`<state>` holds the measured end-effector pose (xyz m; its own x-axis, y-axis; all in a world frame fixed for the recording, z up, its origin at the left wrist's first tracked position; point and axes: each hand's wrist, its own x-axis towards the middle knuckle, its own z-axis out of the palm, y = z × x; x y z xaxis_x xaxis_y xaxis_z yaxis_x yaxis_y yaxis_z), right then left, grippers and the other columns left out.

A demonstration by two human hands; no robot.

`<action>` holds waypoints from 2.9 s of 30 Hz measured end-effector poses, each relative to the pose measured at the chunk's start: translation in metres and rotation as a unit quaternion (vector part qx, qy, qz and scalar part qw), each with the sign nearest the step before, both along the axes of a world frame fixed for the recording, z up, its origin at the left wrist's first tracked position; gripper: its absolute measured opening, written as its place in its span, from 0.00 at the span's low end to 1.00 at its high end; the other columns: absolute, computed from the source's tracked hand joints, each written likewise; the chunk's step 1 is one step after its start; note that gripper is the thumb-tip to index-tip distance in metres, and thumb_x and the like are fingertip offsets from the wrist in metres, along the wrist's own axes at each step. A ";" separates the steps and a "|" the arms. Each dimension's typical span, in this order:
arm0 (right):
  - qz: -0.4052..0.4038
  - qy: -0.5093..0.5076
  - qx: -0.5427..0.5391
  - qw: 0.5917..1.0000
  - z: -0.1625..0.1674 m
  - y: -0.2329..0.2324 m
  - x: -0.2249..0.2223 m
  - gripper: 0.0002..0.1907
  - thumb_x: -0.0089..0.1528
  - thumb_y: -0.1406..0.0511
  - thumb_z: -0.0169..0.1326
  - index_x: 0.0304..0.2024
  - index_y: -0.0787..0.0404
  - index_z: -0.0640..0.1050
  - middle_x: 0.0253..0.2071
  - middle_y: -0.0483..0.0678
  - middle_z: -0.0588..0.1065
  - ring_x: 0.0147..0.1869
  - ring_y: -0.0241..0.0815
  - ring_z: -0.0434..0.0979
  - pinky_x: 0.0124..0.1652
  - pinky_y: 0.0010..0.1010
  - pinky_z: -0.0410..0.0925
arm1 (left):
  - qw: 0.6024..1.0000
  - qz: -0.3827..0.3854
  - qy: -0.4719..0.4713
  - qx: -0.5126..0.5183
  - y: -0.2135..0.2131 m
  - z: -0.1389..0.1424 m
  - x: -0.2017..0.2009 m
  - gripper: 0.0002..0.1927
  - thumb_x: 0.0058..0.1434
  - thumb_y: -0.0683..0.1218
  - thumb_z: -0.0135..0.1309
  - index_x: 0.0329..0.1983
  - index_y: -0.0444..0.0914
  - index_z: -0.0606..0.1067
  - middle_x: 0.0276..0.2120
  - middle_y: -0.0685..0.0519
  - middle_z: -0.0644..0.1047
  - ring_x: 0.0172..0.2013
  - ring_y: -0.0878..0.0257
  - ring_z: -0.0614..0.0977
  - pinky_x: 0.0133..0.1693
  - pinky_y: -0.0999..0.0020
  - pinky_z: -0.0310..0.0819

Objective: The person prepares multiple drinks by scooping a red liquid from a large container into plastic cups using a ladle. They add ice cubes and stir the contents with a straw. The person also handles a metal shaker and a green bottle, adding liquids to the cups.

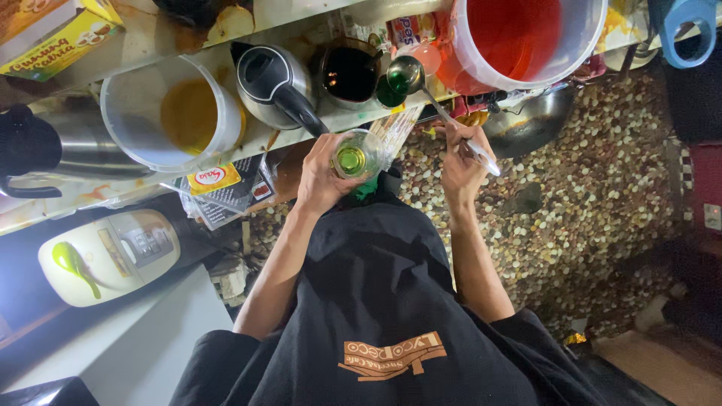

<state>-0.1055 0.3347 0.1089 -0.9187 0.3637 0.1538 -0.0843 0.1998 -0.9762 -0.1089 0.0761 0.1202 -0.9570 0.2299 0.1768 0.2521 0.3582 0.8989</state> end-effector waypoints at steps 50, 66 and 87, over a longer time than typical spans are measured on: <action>0.095 0.227 0.035 0.969 0.048 -0.002 -0.043 0.05 0.68 0.76 0.55 0.36 0.68 0.76 0.46 0.60 0.79 0.49 0.51 0.84 0.49 0.41 0.79 | 0.999 0.006 -0.031 -0.008 0.029 0.057 -0.024 0.35 0.47 0.48 0.74 0.58 0.37 0.75 0.49 0.48 0.78 0.50 0.53 0.81 0.53 0.61 0.77; 0.217 0.179 0.243 0.929 0.115 0.004 -0.074 0.06 0.61 0.81 0.58 0.38 0.69 0.78 0.57 0.60 0.77 0.49 0.54 0.81 0.45 0.38 0.73 | 0.999 0.024 -0.032 -0.003 0.040 0.079 -0.058 0.34 0.51 0.49 0.74 0.59 0.36 0.75 0.51 0.48 0.77 0.51 0.56 0.82 0.54 0.64 0.77; -0.107 0.095 -0.035 0.989 0.085 0.201 -0.038 0.10 0.71 0.74 0.54 0.35 0.63 0.68 0.42 0.56 0.78 0.42 0.42 0.84 0.46 0.29 0.76 | 1.000 -0.025 -0.019 0.000 0.186 0.057 -0.078 0.37 0.48 0.50 0.73 0.60 0.34 0.74 0.52 0.46 0.78 0.54 0.51 0.80 0.58 0.60 0.74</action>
<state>-0.1434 0.5354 0.1943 -0.7764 0.5630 0.2833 -0.2300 0.1654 -0.9590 -0.1867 0.2619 0.1775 -0.9507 0.2769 0.1399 0.2346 0.3466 0.9082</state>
